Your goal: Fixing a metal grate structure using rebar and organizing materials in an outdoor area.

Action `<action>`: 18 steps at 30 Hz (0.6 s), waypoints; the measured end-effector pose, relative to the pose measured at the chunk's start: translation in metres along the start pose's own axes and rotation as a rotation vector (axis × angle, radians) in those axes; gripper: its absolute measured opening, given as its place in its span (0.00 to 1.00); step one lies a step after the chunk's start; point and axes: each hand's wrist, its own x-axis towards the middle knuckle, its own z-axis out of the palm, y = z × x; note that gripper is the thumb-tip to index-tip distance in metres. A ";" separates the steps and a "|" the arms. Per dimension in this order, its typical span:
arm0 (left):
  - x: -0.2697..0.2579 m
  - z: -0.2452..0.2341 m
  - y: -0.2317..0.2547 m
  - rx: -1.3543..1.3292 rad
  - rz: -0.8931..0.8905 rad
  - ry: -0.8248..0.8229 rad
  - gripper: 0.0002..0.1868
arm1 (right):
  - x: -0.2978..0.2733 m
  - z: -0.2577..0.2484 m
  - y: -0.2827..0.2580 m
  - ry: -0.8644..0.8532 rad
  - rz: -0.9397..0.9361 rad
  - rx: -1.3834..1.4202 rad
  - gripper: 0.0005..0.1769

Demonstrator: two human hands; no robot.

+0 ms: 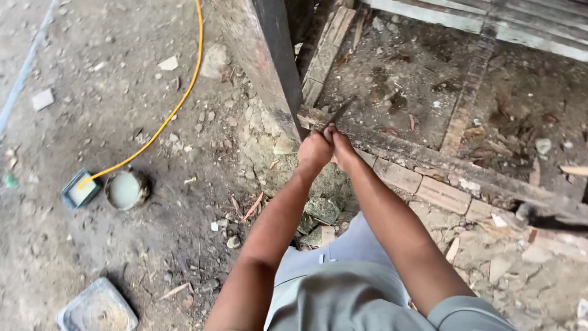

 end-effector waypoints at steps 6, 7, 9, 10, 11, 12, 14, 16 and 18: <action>0.017 0.017 -0.009 -0.097 0.147 -0.128 0.36 | -0.079 0.040 -0.052 0.479 0.061 0.289 0.25; 0.022 0.021 -0.012 -0.203 0.175 -0.161 0.33 | -0.084 0.041 -0.054 0.492 0.095 0.212 0.21; 0.023 0.018 -0.009 -0.306 0.229 -0.216 0.30 | -0.082 0.032 -0.038 0.534 0.121 0.148 0.16; 0.019 0.011 -0.005 -0.358 0.203 -0.266 0.30 | -0.072 0.023 -0.016 0.523 0.090 0.212 0.19; 0.014 0.005 -0.001 -0.408 0.175 -0.315 0.29 | -0.063 0.013 0.006 0.511 0.057 0.275 0.21; 0.013 0.005 -0.003 -0.405 0.190 -0.330 0.29 | -0.063 0.012 0.014 0.531 0.051 0.281 0.21; 0.014 0.004 0.001 -0.346 0.192 -0.364 0.31 | -0.064 0.006 0.024 0.488 -0.028 0.268 0.26; 0.023 0.018 0.000 -0.295 0.209 -0.318 0.30 | -0.094 0.037 -0.014 0.567 0.031 0.242 0.25; 0.024 0.019 0.000 -0.240 0.226 -0.268 0.29 | -0.112 0.057 -0.036 0.643 0.089 0.221 0.25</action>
